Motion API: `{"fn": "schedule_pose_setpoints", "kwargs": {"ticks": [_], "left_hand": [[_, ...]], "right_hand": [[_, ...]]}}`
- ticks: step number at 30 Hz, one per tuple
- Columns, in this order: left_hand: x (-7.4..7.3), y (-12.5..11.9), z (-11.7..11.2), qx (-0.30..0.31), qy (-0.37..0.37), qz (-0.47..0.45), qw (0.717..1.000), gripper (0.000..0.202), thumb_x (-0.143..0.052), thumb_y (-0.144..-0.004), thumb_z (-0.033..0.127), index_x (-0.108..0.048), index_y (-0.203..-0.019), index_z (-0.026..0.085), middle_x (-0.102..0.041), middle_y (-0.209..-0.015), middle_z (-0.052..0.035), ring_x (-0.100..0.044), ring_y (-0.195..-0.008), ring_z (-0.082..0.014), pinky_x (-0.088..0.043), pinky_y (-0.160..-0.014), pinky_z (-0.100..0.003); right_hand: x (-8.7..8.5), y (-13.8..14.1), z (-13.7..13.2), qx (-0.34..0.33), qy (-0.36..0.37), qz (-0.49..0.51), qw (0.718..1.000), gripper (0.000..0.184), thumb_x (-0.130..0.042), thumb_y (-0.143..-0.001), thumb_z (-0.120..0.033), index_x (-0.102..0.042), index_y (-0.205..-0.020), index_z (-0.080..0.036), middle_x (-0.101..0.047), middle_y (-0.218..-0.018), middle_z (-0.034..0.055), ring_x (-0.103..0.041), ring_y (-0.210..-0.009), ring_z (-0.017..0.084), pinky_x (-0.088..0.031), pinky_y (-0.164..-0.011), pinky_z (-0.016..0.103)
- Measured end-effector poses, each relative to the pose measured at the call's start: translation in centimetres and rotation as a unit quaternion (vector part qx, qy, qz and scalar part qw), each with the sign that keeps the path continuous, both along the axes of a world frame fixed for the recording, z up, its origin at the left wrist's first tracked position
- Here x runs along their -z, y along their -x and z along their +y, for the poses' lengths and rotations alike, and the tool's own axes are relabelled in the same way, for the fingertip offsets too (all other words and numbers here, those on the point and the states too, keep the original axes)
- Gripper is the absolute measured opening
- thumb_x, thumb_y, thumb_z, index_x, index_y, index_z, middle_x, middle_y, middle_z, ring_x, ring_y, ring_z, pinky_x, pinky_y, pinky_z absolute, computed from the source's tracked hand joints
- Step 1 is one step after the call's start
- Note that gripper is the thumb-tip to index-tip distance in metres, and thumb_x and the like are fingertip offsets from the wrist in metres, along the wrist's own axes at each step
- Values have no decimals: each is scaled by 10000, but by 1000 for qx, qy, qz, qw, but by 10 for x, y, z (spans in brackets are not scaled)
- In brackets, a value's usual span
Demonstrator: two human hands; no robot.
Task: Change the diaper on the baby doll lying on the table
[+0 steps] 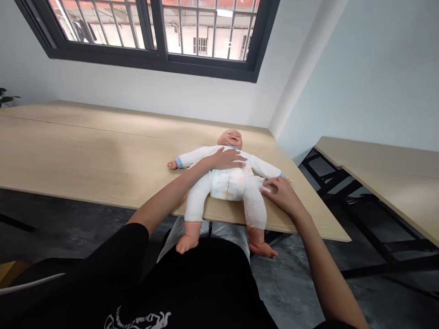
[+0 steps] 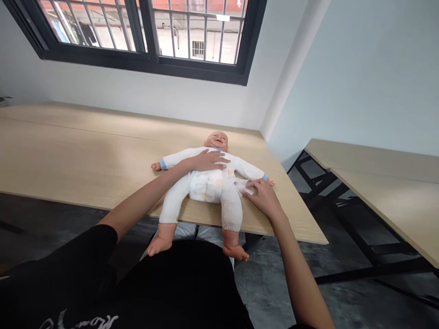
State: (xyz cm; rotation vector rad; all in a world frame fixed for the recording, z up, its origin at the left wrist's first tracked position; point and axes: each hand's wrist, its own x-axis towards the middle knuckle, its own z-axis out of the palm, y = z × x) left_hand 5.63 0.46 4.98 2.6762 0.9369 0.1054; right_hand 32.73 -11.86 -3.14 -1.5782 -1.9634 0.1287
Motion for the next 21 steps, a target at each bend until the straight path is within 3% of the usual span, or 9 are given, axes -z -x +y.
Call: {"fn": "schedule_pose_setpoints", "kwargs": {"ticks": [5, 9, 12, 16, 21], "left_hand": [[3, 1, 1, -1, -3, -44, 999, 532, -371, -1017, 626, -545, -1443, 357, -415, -1618, 0, -280, -1536, -253, -62, -1254, -621], [5, 0, -4, -8, -12, -98, 995, 511, -434, -998, 606, -616, -1366, 302, -516, -1543, -11, -377, -1474, -284, -137, -1253, -590], [6, 2, -7, -5, -13, -160, 987, 510, -454, -987, 592, -667, -1278, 231, -605, -1445, -55, -473, -1398, -280, -274, -1228, -495], [2, 20, 1, 31, 49, -226, 972, 486, -608, -888, 560, -678, -1198, 192, -642, -1367, -87, -553, -1318, -250, -395, -1162, -374], [-10, 46, 9, 92, 132, -192, 968, 615, -781, -719, 461, -654, -1274, 230, -579, -1455, -66, -470, -1419, -266, -355, -1204, -401]], "right_hand": [[1, 2, 0, -11, -2, 20, 1000, 344, -548, -880, -530, -613, -807, -200, -675, -963, 120, -601, -976, 296, -441, -942, 458], [0, 4, -1, 0, 15, 42, 999, 299, -570, -875, -512, -587, -886, -214, -675, -942, 111, -610, -921, 298, -473, -870, 455], [-2, 4, -2, -5, 34, 71, 997, 301, -578, -876, -500, -574, -980, -218, -669, -918, 99, -618, -866, 288, -495, -822, 452], [-3, 4, -1, 0, 12, 83, 997, 290, -554, -877, -476, -563, -989, -209, -656, -893, 94, -615, -850, 271, -502, -828, 450], [-2, 3, 1, 60, -3, 159, 985, 349, -645, -771, -480, -600, -962, -192, -679, -1018, 109, -589, -750, 217, -504, -752, 411]]}}
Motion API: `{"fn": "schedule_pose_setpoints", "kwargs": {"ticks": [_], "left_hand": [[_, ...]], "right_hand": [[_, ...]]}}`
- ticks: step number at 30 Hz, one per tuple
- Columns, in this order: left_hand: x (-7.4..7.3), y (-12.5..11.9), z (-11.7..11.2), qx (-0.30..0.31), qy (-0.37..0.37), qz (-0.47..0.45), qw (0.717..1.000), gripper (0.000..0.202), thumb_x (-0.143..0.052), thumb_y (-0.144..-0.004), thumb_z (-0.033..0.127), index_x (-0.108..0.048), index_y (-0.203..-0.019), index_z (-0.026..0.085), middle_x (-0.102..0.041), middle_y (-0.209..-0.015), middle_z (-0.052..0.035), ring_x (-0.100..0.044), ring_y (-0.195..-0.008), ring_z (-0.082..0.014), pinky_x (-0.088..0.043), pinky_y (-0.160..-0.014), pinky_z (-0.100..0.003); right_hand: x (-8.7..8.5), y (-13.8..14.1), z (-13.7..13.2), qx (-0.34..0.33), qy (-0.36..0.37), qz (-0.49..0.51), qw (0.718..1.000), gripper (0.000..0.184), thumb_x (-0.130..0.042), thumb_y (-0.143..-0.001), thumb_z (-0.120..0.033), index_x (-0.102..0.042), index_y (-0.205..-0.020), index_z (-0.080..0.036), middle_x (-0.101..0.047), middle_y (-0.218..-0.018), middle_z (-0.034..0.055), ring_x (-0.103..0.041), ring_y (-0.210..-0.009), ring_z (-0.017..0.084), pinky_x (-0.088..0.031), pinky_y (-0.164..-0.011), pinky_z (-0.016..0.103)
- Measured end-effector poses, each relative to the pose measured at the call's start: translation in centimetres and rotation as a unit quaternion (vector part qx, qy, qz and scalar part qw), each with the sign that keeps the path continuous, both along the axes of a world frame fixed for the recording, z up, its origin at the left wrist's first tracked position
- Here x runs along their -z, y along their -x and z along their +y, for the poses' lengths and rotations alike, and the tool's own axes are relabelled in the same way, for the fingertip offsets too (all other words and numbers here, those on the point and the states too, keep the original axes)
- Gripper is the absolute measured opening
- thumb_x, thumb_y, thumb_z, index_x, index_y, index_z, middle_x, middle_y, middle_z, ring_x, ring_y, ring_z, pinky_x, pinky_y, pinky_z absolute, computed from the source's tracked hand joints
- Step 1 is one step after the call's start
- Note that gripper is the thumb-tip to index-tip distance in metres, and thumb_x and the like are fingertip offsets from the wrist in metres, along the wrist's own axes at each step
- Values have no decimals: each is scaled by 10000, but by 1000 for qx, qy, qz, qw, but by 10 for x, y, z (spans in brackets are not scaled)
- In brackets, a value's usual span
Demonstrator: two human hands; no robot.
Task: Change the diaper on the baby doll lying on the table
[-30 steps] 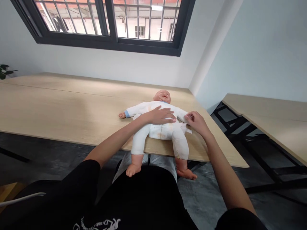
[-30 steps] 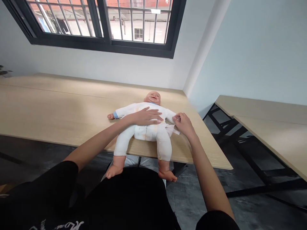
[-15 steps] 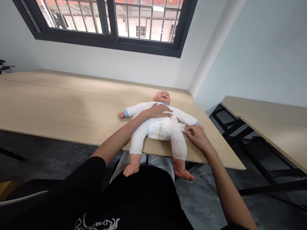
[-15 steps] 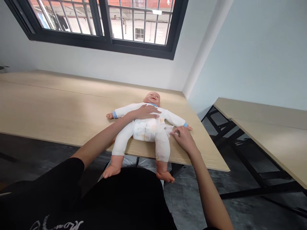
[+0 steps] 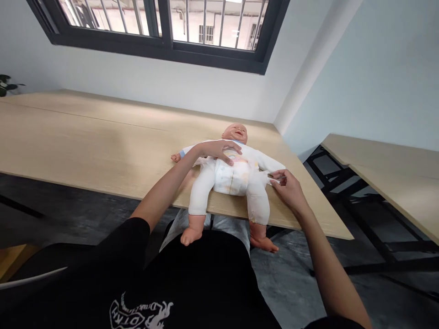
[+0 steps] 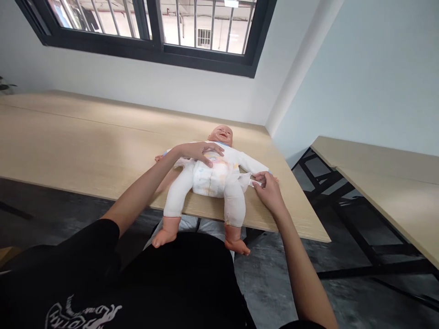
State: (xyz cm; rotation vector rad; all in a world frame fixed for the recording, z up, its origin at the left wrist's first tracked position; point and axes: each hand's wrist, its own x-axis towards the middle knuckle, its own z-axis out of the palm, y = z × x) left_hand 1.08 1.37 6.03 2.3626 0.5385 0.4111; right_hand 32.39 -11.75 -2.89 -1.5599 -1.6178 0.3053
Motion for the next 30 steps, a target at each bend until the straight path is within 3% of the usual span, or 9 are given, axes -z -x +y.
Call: {"fn": "schedule_pose_setpoints", "kwargs": {"ticks": [3, 6, 10, 13, 20, 30], "left_hand": [[-2, 1, -3, 2, -9, -17, 1000, 597, -771, -743, 445, -653, -1292, 243, -572, -1466, -58, -460, -1428, -266, -333, -1217, -418], [3, -6, -6, -6, -26, -29, 999, 557, -755, -769, 460, -666, -1272, 238, -597, -1432, -62, -474, -1409, -273, -346, -1206, -421], [8, -11, -8, -15, -40, -30, 999, 496, -725, -819, 475, -681, -1256, 246, -626, -1380, -59, -504, -1373, -272, -374, -1181, -414], [10, -13, -8, 3, -49, -56, 997, 450, -721, -839, 460, -714, -1228, 235, -638, -1347, -73, -507, -1365, -266, -370, -1184, -418], [20, -14, -3, 6, -61, -37, 997, 349, -660, -894, 479, -772, -1146, 264, -529, -1478, -56, -476, -1397, -236, -373, -1183, -375], [28, -20, -6, -38, -84, -18, 996, 290, -612, -937, 404, -750, -1139, 250, -456, -1553, -49, -425, -1437, -252, -340, -1193, -405]], "right_hand": [[-7, 1, 4, 2, -17, 138, 990, 463, -755, -661, -507, -598, -957, -188, -679, -1052, 106, -623, -778, 206, -527, -747, 384], [-28, 8, 12, -4, -44, 236, 971, 544, -848, -552, -459, -594, -948, -186, -668, -1017, 81, -649, -792, 191, -551, -759, 355], [-66, 33, 29, -49, -51, 236, 969, 598, -870, -525, -426, -590, -1006, -206, -671, -1061, 73, -650, -753, 178, -551, -683, 327], [-84, 60, 41, -99, -19, 205, 974, 619, -847, -528, -419, -566, -1039, -211, -663, -1074, 67, -642, -709, 168, -536, -636, 318], [-82, 99, 49, -101, -14, 143, 984, 563, -784, -549, -390, -556, -1027, -200, -660, -1021, 47, -615, -689, 152, -518, -675, 324], [-76, 106, 42, -96, -26, 98, 990, 510, -761, -624, -364, -553, -1063, -206, -666, -1035, 49, -598, -691, 148, -512, -657, 307]]}}
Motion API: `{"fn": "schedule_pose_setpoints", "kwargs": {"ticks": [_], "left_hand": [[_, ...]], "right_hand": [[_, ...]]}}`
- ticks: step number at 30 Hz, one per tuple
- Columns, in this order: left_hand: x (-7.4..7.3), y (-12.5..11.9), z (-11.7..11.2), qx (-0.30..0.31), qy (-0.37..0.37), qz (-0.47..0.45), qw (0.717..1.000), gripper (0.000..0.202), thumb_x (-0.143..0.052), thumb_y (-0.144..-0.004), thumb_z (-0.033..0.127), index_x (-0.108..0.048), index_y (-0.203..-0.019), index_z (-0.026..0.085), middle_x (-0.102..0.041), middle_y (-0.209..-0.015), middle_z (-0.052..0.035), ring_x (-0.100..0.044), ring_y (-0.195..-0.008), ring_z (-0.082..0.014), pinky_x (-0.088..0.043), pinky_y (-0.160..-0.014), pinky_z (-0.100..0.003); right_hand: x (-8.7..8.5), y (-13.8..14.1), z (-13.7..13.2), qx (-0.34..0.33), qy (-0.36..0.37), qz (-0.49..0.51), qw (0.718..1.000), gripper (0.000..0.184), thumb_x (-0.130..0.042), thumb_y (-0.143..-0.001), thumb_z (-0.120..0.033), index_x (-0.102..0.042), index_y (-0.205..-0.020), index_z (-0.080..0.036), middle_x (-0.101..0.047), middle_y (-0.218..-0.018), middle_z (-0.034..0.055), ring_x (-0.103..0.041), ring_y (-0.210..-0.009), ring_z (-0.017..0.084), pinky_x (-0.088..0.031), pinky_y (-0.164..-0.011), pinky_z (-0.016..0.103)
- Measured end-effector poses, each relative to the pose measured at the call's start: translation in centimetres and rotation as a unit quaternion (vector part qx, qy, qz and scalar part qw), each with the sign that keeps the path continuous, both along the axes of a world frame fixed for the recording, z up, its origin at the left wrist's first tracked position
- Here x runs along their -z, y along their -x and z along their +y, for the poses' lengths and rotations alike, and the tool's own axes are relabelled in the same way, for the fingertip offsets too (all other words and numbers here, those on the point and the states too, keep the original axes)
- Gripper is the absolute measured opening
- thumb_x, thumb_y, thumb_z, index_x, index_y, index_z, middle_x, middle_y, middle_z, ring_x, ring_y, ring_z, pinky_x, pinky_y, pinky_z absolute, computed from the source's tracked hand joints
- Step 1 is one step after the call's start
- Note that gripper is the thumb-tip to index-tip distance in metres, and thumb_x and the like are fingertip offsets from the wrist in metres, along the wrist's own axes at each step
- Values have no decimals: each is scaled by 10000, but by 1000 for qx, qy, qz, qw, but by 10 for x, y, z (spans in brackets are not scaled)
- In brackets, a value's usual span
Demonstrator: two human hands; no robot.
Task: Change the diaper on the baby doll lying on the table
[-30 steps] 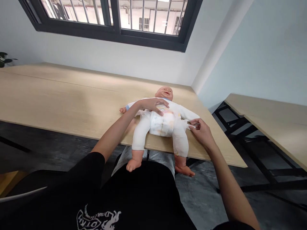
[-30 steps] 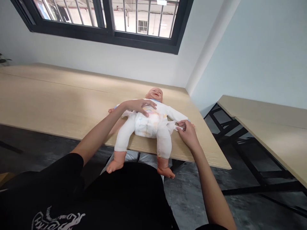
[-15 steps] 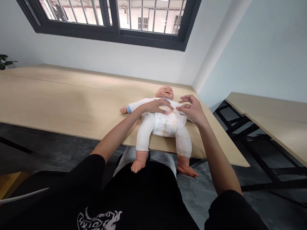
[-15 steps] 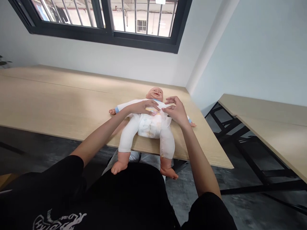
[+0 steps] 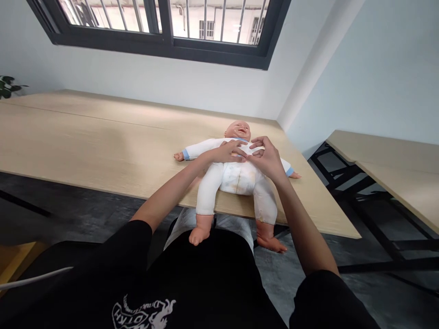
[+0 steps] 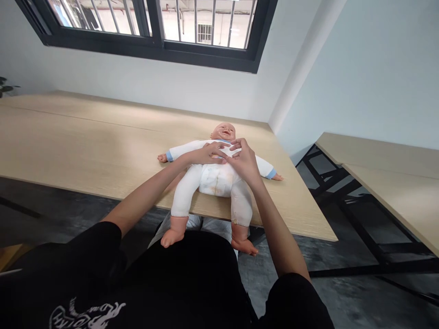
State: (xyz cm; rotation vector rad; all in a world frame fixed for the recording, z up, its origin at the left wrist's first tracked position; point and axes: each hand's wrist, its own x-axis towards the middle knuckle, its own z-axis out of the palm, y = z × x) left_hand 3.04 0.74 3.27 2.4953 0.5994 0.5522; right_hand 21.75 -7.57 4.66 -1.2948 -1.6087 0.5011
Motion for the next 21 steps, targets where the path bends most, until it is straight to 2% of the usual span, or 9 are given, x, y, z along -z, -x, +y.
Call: {"fn": "schedule_pose_setpoints", "kwargs": {"ticks": [3, 7, 13, 16, 18, 19, 21], "left_hand": [[1, -1, -1, -6, 12, -24, 1000, 304, -622, -923, 354, -724, -1179, 227, -501, -1496, -77, -459, -1406, -240, -365, -1180, -386], [0, 0, -2, 11, 4, -35, 999, 332, -626, -914, 323, -702, -1214, 203, -535, -1466, -96, -462, -1406, -256, -339, -1206, -410], [2, -2, -5, -25, 21, -52, 998, 346, -624, -902, 291, -662, -1231, 194, -572, -1441, -94, -474, -1401, -265, -334, -1217, -424], [5, -3, -4, -19, 31, -112, 993, 329, -636, -889, 317, -648, -1182, 168, -624, -1364, -116, -537, -1331, -256, -398, -1164, -391], [8, 2, -4, -60, 41, -165, 984, 328, -628, -890, 342, -635, -1160, 157, -652, -1303, -124, -593, -1241, -238, -461, -1086, -364], [10, 7, -4, -102, 42, -190, 976, 321, -617, -893, 354, -633, -1144, 155, -664, -1267, -124, -617, -1184, -227, -488, -1037, -349], [15, 23, -7, -187, 33, -225, 956, 284, -596, -898, 373, -641, -1074, 155, -686, -1173, -118, -645, -1052, -203, -516, -935, -316]], "right_hand": [[7, 7, -1, 16, -12, -22, 1000, 423, -684, -670, -303, -543, -1057, -205, -667, -1020, 52, -607, -706, 165, -521, -661, 321], [13, 16, -3, 34, -58, -85, 994, 323, -591, -744, -249, -525, -1057, -210, -666, -1040, 72, -628, -798, 214, -523, -731, 374], [17, 31, -18, 73, -73, -207, 973, 258, -510, -868, -251, -526, -1118, -192, -662, -1071, 133, -638, -886, 296, -491, -793, 439], [12, 30, -22, 29, -66, -223, 972, 282, -516, -905, -299, -540, -1169, -200, -676, -1068, 120, -651, -870, 289, -488, -796, 425], [5, 21, -18, -30, -39, -173, 984, 321, -549, -912, -371, -544, -1196, -223, -689, -1034, 82, -663, -807, 251, -501, -775, 397], [2, 14, -14, -47, -30, -130, 990, 336, -563, -908, -420, -550, -1181, -225, -691, -1002, 69, -667, -784, 237, -510, -761, 384], [-2, -3, -4, -34, -39, -52, 997, 377, -580, -888, -511, -573, -1115, -210, -691, -975, 73, -680, -832, 238, -532, -779, 382]]}}
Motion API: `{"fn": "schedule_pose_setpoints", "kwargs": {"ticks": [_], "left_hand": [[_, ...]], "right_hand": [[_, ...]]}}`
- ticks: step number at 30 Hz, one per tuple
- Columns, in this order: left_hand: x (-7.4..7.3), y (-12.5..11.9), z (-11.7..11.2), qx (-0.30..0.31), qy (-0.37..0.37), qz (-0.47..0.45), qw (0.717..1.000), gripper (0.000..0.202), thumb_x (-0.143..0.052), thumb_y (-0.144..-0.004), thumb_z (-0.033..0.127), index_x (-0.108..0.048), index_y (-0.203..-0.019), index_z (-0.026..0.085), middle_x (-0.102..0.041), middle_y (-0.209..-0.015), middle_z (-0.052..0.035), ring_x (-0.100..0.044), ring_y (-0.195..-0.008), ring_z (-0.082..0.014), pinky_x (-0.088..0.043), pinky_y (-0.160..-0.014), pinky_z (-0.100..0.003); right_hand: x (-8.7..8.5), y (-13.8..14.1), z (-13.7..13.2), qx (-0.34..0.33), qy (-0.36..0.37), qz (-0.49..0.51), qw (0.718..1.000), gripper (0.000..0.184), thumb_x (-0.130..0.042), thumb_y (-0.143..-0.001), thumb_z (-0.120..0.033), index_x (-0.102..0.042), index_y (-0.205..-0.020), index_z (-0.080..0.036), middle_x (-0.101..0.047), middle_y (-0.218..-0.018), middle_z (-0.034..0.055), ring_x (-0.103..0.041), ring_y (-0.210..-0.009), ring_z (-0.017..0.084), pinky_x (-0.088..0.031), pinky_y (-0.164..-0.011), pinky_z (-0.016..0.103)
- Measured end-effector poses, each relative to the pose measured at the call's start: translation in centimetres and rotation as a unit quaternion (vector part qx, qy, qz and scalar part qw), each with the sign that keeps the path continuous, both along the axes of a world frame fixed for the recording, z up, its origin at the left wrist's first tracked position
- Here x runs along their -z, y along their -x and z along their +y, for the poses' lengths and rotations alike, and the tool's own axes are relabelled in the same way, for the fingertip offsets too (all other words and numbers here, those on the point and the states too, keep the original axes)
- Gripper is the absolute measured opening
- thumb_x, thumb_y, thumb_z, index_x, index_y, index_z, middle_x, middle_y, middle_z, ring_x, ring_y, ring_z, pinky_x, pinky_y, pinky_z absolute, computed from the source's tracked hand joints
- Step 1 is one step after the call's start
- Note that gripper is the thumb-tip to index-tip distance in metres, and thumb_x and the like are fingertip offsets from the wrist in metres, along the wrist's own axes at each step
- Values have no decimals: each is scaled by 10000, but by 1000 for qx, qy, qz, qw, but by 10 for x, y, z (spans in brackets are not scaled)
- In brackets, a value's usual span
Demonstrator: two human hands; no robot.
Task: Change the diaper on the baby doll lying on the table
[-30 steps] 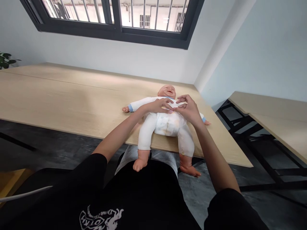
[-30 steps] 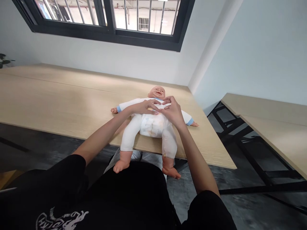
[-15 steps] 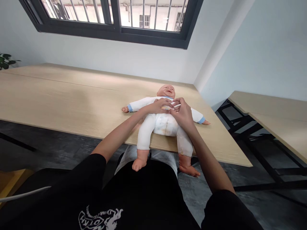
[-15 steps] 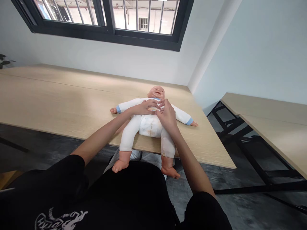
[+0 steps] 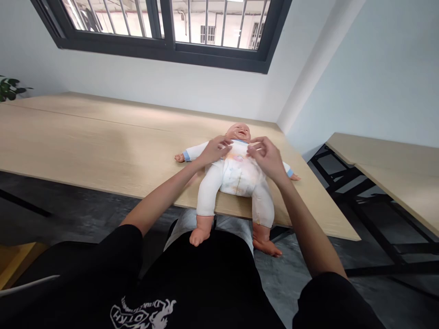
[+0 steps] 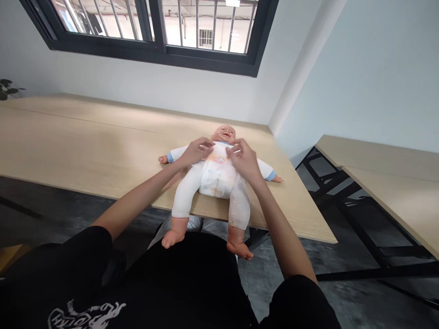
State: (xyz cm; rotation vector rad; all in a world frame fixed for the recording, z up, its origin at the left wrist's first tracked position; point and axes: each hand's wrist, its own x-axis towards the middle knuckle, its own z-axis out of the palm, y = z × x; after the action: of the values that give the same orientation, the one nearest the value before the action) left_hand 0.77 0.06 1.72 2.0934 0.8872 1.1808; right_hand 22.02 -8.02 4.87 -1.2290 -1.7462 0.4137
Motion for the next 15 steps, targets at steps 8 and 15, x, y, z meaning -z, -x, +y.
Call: {"fn": "schedule_pose_setpoints", "kwargs": {"ticks": [8, 15], "left_hand": [[22, 58, -14, -1, 40, 66, 997, 268, -584, -831, 438, -592, -891, 177, -650, -870, -50, -602, -818, -187, -497, -775, -309], [25, 66, -16, 7, 49, 257, 965, 535, -626, -710, 441, -526, -1157, 166, -621, -1140, -139, -594, -1084, -312, -475, -976, -428]], "right_hand": [[19, -15, 25, 24, 68, -133, 988, 672, -535, -897, -708, -631, -1315, -191, -554, -1433, 150, -466, -1392, 321, -352, -1202, 514], [11, 9, 37, -26, 134, -301, 944, 776, -498, -966, -681, -416, -1567, -197, -366, -1613, 116, -309, -1520, 330, -204, -1278, 513]]}}
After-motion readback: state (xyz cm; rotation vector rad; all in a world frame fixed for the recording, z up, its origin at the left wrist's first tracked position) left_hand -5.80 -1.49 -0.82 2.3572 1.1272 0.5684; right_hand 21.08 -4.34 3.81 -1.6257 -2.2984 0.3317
